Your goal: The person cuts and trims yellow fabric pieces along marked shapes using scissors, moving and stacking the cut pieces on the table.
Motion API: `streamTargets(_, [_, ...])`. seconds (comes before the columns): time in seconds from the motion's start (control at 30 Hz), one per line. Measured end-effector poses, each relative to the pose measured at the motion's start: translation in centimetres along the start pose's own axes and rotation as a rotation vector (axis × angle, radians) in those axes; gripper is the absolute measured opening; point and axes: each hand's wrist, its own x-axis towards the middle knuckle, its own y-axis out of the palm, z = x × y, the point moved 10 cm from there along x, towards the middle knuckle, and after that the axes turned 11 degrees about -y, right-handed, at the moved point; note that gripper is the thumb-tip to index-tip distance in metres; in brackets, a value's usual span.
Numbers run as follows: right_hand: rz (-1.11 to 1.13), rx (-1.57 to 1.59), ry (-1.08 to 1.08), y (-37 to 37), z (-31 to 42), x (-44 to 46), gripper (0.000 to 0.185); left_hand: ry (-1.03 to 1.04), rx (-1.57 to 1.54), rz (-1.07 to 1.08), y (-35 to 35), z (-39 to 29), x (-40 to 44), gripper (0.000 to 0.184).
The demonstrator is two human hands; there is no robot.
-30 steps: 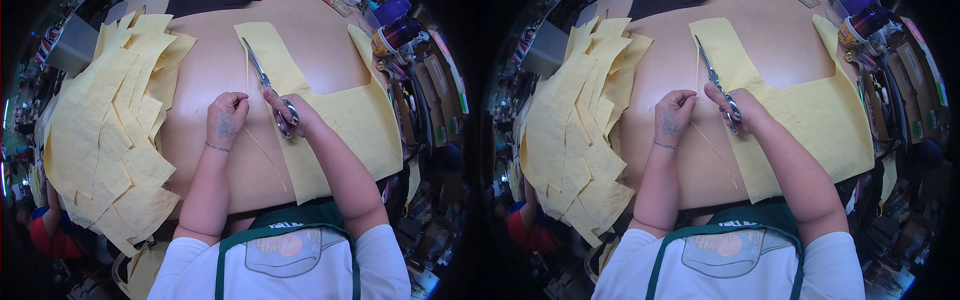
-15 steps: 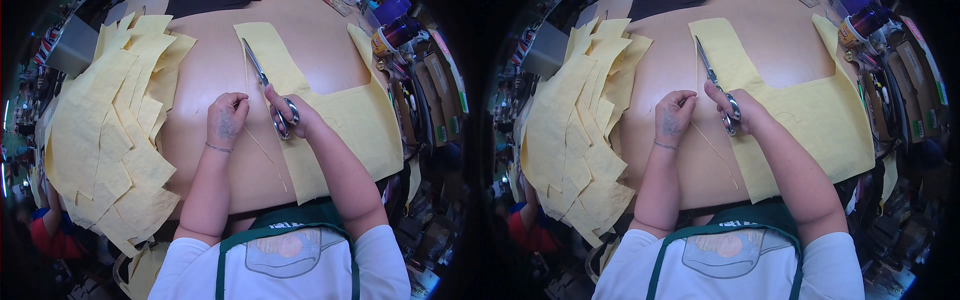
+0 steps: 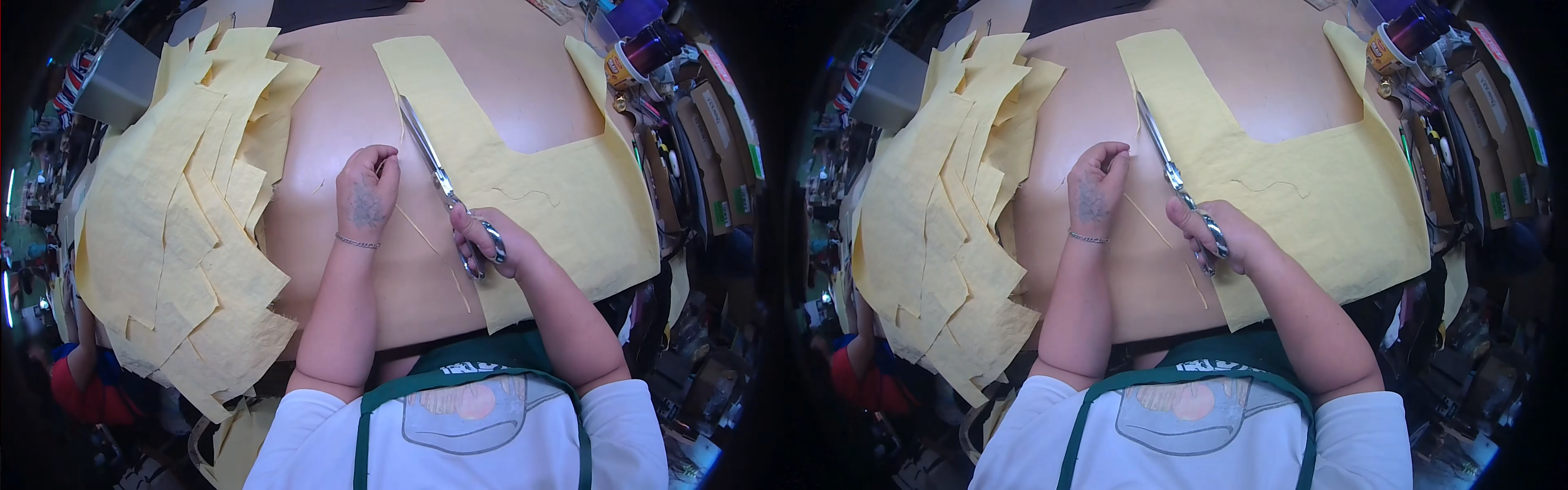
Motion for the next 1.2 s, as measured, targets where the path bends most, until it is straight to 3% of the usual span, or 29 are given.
streamTargets(0.47, [-0.117, 0.052, 0.036, -0.9, 2.5, 4.3, 0.068, 0.124, -0.074, -0.125, -1.5, -1.8, -0.4, 0.011])
streamTargets(0.83, [-0.18, 0.019, 0.004, -2.1, 4.2, 6.7, 0.069, 0.109, -0.072, -0.119, -1.3, -1.4, -0.3, 0.01])
streamTargets(1.2, [-0.062, 0.11, 0.028, -1.7, 2.8, 4.8, 0.069, -0.029, -0.116, -0.185, -2.7, -0.9, -0.2, 0.012])
